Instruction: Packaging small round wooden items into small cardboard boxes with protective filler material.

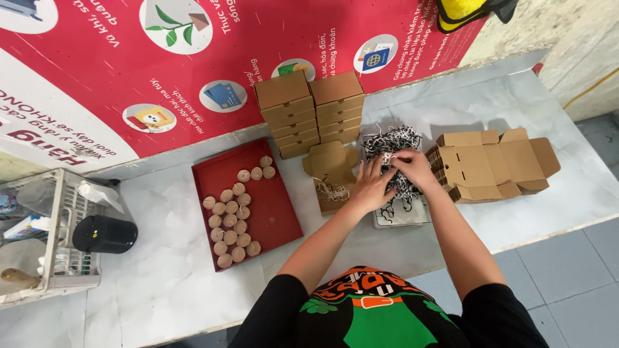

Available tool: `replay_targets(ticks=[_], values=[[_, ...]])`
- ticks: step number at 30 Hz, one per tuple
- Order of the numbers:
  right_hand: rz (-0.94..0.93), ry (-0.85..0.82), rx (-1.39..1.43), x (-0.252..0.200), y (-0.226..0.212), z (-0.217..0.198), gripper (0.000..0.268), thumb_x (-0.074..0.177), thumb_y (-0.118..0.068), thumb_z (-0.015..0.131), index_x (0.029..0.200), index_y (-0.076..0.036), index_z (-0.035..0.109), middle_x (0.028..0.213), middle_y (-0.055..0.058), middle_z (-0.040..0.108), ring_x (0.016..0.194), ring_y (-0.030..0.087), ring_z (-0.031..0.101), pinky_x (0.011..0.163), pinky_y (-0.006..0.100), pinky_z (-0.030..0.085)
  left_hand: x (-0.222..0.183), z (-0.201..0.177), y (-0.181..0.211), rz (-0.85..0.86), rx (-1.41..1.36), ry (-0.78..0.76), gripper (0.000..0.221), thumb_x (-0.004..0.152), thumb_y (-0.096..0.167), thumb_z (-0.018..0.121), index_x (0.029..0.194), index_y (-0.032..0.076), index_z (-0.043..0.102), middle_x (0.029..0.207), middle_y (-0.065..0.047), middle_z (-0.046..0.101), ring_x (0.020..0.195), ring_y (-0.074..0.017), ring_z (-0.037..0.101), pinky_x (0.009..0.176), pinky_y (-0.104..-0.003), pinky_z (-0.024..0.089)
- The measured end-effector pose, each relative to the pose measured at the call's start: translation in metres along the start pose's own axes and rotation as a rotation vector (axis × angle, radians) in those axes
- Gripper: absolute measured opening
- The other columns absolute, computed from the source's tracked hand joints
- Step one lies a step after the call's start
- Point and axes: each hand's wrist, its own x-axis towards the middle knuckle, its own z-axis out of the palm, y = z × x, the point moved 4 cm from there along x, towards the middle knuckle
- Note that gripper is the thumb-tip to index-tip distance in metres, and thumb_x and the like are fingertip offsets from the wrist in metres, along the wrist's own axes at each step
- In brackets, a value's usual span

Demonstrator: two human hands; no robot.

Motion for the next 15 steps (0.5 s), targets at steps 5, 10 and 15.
replay_targets(ticks=[5,10,15], values=[[0.027,0.083,0.191,-0.005,-0.013,-0.033,0.018,0.09,-0.012,0.077,0.104,-0.001,0.077,0.105,0.01,0.072,0.095,0.017,0.066,0.085,0.03,0.052,0.01,0.057,-0.013,-0.009,0.075,-0.106,0.062,0.094,0.043,0.064,0.148,0.014,0.053,0.162,-0.02,0.03,0.151,-0.0356,0.029,0.122,-0.066,0.011],[0.198,0.144,0.405,-0.007,-0.041,-0.066,0.013,0.097,-0.011,0.072,0.109,-0.005,0.075,0.1,0.004,0.073,0.09,0.012,0.064,0.082,0.026,0.052,0.004,0.056,-0.01,-0.061,0.189,-0.206,0.056,0.096,0.043,0.059,0.14,0.009,0.059,0.157,-0.01,0.045,0.148,-0.0267,0.037,0.124,-0.07,0.004],[0.169,0.202,0.718,-0.006,-0.081,-0.092,0.009,0.106,-0.007,0.061,0.114,-0.005,0.065,0.102,0.003,0.069,0.092,0.014,0.066,0.085,0.034,0.057,0.001,0.053,-0.007,-0.065,0.252,-0.214,0.049,0.096,0.047,0.057,0.126,0.011,0.069,0.151,-0.011,0.052,0.146,-0.0283,0.036,0.12,-0.073,-0.003]])
